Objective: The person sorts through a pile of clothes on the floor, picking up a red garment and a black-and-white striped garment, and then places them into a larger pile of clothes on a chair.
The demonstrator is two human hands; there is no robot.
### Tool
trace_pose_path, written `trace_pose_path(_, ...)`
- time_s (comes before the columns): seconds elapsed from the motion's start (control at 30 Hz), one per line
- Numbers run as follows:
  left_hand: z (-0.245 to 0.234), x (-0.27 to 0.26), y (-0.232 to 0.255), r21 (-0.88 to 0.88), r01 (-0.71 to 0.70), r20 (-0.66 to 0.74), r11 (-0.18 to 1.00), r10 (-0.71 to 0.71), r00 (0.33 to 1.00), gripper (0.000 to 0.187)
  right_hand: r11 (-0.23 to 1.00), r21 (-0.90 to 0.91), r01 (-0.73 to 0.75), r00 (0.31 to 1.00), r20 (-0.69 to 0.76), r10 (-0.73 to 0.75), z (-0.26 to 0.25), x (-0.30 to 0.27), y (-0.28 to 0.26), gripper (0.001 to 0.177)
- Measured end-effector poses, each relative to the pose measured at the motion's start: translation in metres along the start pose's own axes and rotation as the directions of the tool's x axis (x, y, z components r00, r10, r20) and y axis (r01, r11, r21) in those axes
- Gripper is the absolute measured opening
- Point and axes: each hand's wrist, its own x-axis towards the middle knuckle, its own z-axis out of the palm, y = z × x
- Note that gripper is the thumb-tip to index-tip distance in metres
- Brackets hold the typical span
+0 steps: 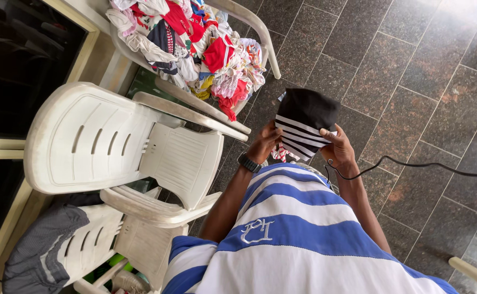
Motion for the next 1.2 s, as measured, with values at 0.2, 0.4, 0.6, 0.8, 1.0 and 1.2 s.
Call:
trace_pose_path(0.2, -0.006, 0.025, -0.053, -0.434, 0.189, 0.100, 0.881, -0.162, 0.982, 0.076, 0.993, -0.020, -0.113, 0.993, 0.042, 0.114, -0.009, 0.015, -0.029, 0.061)
trace_pose_path(0.4, 0.024, 0.048, -0.053, -0.413, 0.293, -0.002, 0.862, -0.323, 0.947, 0.068, 0.955, -0.207, -0.215, 0.976, -0.012, 0.217, -0.022, 0.030, -0.038, 0.076)
trace_pose_path(0.6, 0.021, 0.054, -0.032, -0.388, 0.117, -0.267, 0.914, -0.233, 0.935, 0.053, 0.858, -0.511, -0.054, 0.998, 0.011, 0.069, -0.029, 0.050, -0.050, 0.080)
trace_pose_path(0.8, -0.027, 0.073, -0.019, -0.387, 0.021, -0.357, 0.922, -0.171, 0.918, 0.044, 0.784, -0.603, -0.146, 0.989, -0.075, 0.126, -0.040, 0.077, -0.034, 0.089)
trace_pose_path(1.0, -0.105, 0.113, 0.005, -0.500, -0.100, -0.373, 0.860, -0.110, 0.921, 0.045, 0.733, -0.617, -0.286, 0.957, -0.227, 0.183, -0.029, 0.117, -0.012, 0.080)
trace_pose_path(1.2, -0.210, 0.157, 0.032, -0.501, -0.190, -0.451, 0.844, -0.068, 0.890, 0.042, 0.773, -0.544, -0.325, 0.942, -0.264, 0.210, 0.008, 0.167, 0.009, 0.062)
